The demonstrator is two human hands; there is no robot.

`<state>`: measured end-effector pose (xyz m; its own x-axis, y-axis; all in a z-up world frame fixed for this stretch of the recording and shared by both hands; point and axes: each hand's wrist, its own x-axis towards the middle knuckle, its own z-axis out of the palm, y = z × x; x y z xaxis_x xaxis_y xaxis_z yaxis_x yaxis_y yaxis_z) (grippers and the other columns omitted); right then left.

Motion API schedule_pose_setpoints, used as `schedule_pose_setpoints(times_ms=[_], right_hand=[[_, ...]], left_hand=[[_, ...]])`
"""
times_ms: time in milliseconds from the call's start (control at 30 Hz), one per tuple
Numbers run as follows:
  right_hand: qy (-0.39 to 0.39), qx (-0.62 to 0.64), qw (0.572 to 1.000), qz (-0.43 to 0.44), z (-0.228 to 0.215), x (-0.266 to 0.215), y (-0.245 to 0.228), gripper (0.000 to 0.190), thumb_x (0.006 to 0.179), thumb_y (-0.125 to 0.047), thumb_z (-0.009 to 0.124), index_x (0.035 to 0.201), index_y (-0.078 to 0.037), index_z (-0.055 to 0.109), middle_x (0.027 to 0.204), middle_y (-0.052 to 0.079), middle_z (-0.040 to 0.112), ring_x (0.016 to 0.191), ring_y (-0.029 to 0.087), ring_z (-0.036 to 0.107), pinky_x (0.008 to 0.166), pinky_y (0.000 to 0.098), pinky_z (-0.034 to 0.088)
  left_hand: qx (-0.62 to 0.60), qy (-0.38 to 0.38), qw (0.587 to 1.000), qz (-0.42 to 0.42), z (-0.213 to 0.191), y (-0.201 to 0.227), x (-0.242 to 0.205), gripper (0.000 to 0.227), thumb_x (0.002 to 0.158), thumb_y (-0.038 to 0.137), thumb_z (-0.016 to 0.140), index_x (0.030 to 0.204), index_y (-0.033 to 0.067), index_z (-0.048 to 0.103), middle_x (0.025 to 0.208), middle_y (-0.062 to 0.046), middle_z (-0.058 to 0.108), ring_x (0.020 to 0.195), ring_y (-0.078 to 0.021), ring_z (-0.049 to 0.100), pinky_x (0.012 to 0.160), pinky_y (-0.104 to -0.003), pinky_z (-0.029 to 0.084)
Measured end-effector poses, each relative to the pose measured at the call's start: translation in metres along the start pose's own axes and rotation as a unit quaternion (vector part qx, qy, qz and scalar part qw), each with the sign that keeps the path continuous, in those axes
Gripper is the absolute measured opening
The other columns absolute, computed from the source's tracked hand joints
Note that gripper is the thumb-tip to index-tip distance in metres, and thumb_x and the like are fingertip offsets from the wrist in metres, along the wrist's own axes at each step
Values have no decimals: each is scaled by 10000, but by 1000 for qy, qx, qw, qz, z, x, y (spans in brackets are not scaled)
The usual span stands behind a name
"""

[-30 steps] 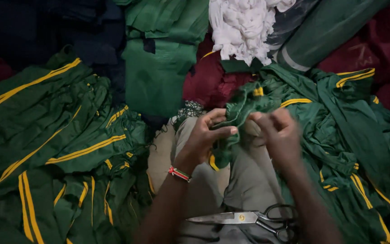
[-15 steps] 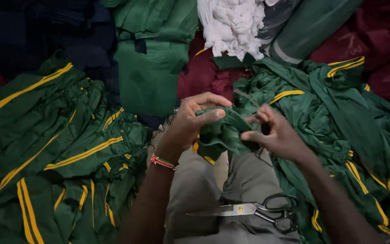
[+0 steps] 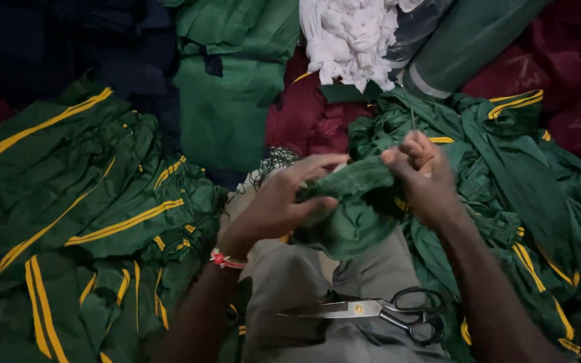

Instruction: Trim loose threads from finished green garments using scissors

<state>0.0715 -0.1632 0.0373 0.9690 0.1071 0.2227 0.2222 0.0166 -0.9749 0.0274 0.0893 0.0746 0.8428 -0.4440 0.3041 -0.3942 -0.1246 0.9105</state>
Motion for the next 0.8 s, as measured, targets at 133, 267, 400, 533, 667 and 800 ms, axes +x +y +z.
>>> schedule_pose_setpoints(times_ms=[133,267,400,533,667,800], right_hand=[[-13,59,998,0,12,3,-9,431,1002,-55,723,856,-206,346,772,-114,527,717,-49,435,664,137,343],[81,75,994,5,7,5,-24,387,1029,-54,726,910,-195,385,774,-89,549,687,-3,534,666,162,431],[105,32,993,44,-14,1,5,423,1028,-122,757,849,-164,376,770,-43,531,670,38,550,637,189,426],[0,-245,969,24,-45,-13,5,397,1071,-337,724,913,-39,513,843,174,631,765,235,632,657,361,465],[-112,-337,934,-38,-40,-30,-35,488,1138,-290,471,692,-96,434,613,40,408,526,174,374,557,320,289],[-138,-461,873,-81,-36,-34,-44,497,1074,-295,556,672,-100,340,583,32,323,528,148,360,556,383,271]], left_hand=[[-18,16,999,31,15,-17,11,678,947,364,778,1539,217,481,1403,-170,635,1330,-439,573,1087,-580,451],[-165,-34,984,55,23,-16,12,564,1007,163,710,1541,208,532,1562,-93,545,1512,-365,412,1227,-540,347],[-275,-48,960,-16,25,-19,7,465,975,35,612,1420,157,669,1502,-130,601,1491,-414,406,1183,-532,363],[-313,-32,946,-80,31,-39,1,518,918,-32,554,1405,92,678,1449,-188,631,1404,-350,502,1032,-423,489],[-349,-47,929,-112,20,-32,4,578,874,-82,535,1433,40,619,1387,-196,643,1002,-178,609,751,-283,546],[-329,-77,931,-140,23,-22,9,627,837,-104,510,1439,35,619,1059,14,685,702,13,500,599,-125,367]])
